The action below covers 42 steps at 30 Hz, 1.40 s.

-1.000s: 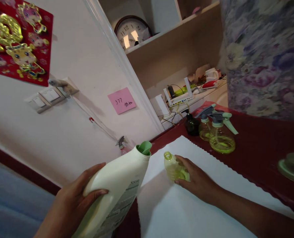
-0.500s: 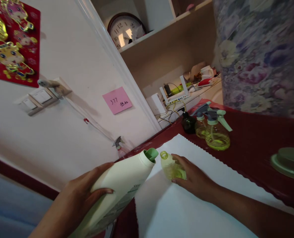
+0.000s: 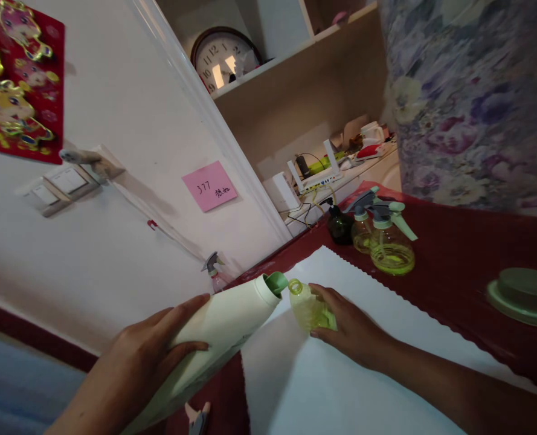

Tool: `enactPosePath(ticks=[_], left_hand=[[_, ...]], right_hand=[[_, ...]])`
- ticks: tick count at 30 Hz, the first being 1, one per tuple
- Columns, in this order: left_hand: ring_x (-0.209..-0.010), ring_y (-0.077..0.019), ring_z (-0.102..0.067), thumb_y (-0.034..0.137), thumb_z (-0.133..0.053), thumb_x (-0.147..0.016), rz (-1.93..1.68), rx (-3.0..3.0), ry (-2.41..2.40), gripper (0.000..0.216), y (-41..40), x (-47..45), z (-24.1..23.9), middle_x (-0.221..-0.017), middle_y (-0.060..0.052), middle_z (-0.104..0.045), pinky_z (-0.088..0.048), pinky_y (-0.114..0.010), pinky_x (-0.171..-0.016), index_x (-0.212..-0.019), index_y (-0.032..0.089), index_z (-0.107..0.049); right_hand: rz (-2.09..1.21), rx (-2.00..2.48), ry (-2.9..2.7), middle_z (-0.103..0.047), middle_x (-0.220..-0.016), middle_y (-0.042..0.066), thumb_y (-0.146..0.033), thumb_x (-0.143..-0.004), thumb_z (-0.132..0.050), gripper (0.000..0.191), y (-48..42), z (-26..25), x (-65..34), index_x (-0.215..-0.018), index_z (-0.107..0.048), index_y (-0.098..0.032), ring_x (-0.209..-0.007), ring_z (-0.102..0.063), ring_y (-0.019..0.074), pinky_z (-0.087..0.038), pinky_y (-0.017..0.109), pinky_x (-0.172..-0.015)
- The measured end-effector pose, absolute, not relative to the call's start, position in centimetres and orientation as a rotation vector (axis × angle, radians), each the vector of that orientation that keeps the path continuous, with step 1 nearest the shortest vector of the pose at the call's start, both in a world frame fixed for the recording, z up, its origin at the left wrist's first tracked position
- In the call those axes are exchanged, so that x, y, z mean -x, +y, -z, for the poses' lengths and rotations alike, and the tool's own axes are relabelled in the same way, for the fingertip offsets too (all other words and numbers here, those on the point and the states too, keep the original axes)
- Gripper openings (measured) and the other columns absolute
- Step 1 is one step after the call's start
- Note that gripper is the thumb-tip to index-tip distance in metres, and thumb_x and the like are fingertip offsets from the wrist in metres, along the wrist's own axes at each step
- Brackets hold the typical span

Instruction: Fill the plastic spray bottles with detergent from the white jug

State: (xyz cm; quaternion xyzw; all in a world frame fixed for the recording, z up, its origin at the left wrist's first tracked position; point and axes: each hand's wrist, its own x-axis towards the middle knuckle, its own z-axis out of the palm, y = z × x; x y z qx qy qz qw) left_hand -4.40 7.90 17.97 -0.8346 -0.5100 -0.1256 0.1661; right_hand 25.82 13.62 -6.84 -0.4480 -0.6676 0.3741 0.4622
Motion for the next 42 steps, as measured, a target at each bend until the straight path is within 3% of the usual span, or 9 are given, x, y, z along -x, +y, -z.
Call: enactPosePath(ticks=[8,16,28,33,36,42], left_hand=[[-0.078,-0.0289,-0.083,0.066,-0.068,-0.087,0.286,2.377,-1.403,0.048,8.1,4.5,-18.1,-0.105,0.000,-0.086,-0.064,-0.032,-0.066,-0.130,0.047,-0.075],[-0.081,-0.0313,-0.083,0.065,-0.064,-0.092,0.217,2.350,-1.282,0.050,8.4,4.7,-17.8,-0.112,-0.004,-0.085,-0.065,-0.036,-0.063,-0.137,0.045,-0.071],[-0.068,-0.0230,-0.079,0.051,-0.058,-0.098,0.126,2.388,-1.173,0.045,7.9,3.4,-18.3,-0.104,-0.006,-0.084,-0.059,-0.029,-0.056,-0.140,0.038,-0.069],[-0.076,-0.0211,-0.080,0.033,-0.049,-0.104,-0.013,2.362,-1.211,0.048,7.4,3.7,-18.7,-0.116,-0.007,-0.080,-0.057,-0.027,-0.058,-0.152,0.038,-0.054],[-0.074,-0.0208,-0.080,0.029,-0.049,-0.103,-0.080,2.403,-1.152,0.053,7.3,4.0,-18.8,-0.113,-0.005,-0.080,-0.055,-0.026,-0.055,-0.155,0.041,-0.048],[-0.076,-0.0244,-0.078,0.024,-0.042,-0.098,-0.090,2.343,-1.263,0.060,6.3,2.7,-18.2,-0.121,-0.010,-0.076,-0.056,-0.035,-0.062,-0.156,0.036,-0.043]], right_hand=[[-0.878,1.070,-1.659,-0.058,-0.158,0.009,-0.033,-0.081,-0.074,0.082,13.9,7.4,-25.8,-0.157,-0.043,-0.034,-0.142,-0.056,0.0375,-0.044,0.059,-0.119],[-0.906,1.079,-1.667,-0.055,-0.159,0.012,-0.033,-0.081,-0.073,0.083,13.7,7.1,-25.8,-0.157,-0.041,-0.029,-0.143,-0.053,0.0380,-0.043,0.059,-0.120],[-0.891,1.073,-1.684,-0.057,-0.155,0.013,-0.031,-0.080,-0.072,0.085,13.7,7.0,-25.9,-0.159,-0.040,-0.026,-0.141,-0.055,0.0367,-0.044,0.056,-0.118],[-0.893,1.073,-1.684,-0.058,-0.155,0.014,-0.032,-0.080,-0.073,0.085,13.8,6.9,-26.0,-0.158,-0.041,-0.024,-0.140,-0.054,0.0367,-0.043,0.056,-0.118],[-0.896,1.066,-1.677,-0.058,-0.154,0.014,-0.032,-0.080,-0.073,0.085,13.8,6.9,-26.0,-0.158,-0.040,-0.025,-0.140,-0.054,0.0369,-0.043,0.057,-0.118],[-0.895,1.053,-1.686,-0.058,-0.153,0.014,-0.032,-0.080,-0.072,0.083,13.7,6.9,-26.0,-0.157,-0.040,-0.028,-0.139,-0.055,0.0375,-0.043,0.058,-0.117]])
